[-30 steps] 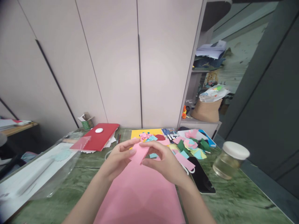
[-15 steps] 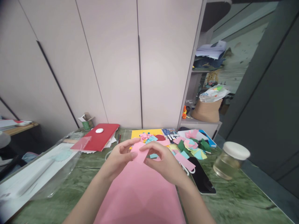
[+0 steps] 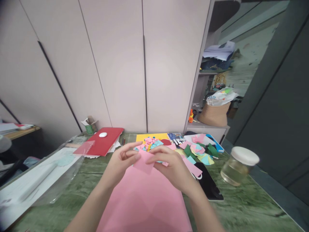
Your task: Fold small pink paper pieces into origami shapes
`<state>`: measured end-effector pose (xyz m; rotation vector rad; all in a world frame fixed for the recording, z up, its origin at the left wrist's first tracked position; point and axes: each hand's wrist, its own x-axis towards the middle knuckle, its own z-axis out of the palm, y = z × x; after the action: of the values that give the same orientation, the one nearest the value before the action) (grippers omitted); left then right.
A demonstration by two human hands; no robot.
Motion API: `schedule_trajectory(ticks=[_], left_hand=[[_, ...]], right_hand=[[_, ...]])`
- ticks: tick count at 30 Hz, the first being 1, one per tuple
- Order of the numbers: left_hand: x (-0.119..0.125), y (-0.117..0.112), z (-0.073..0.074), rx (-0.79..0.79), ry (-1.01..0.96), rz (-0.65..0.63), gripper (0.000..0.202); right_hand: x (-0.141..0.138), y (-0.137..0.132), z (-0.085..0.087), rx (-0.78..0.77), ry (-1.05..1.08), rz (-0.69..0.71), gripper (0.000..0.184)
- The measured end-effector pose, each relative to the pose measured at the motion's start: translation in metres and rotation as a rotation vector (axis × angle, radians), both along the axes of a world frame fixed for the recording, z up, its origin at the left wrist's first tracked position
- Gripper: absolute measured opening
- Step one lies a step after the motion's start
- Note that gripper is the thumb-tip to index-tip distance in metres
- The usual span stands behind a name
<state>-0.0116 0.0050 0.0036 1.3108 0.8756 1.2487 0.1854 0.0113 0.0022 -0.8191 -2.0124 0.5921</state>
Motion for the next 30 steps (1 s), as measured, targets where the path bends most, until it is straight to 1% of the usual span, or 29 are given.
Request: schedule_trajectory(ticks=[3, 5, 8, 13, 16, 18, 22, 26, 30], left_hand=[[0.001, 0.002, -0.002, -0.015, 0.033, 0.053, 0.028], [0.002, 0.002, -0.003, -0.008, 0.036, 0.096, 0.024], [0.004, 0.001, -0.004, 0.028, 0.033, 0.147, 0.022], [0.007, 0.001, -0.008, 0.086, 0.011, 0.164, 0.015], [0.008, 0.001, -0.009, 0.128, 0.023, 0.150, 0.016], [0.008, 0.000, -0.008, 0.142, 0.048, 0.125, 0.018], [0.009, -0.004, -0.004, 0.146, 0.090, 0.090, 0.019], [0.009, -0.006, -0.004, 0.157, 0.062, 0.064, 0.024], [0.008, -0.007, -0.007, 0.175, 0.062, 0.061, 0.025]], right_hand=[[0.001, 0.001, 0.000, 0.123, -0.107, 0.025, 0.024], [0.001, 0.001, 0.000, 0.165, -0.145, 0.037, 0.022], [0.002, 0.002, -0.001, 0.170, -0.170, 0.048, 0.020], [0.004, 0.000, -0.001, 0.119, -0.169, 0.064, 0.013], [0.004, 0.000, 0.000, 0.088, -0.121, 0.057, 0.007], [0.002, 0.001, 0.001, 0.063, -0.065, 0.028, 0.005], [-0.006, 0.003, 0.000, -0.025, 0.049, -0.016, 0.008], [-0.014, 0.004, -0.005, -0.107, 0.183, -0.035, 0.012], [-0.020, 0.002, -0.008, -0.128, 0.296, -0.073, 0.011]])
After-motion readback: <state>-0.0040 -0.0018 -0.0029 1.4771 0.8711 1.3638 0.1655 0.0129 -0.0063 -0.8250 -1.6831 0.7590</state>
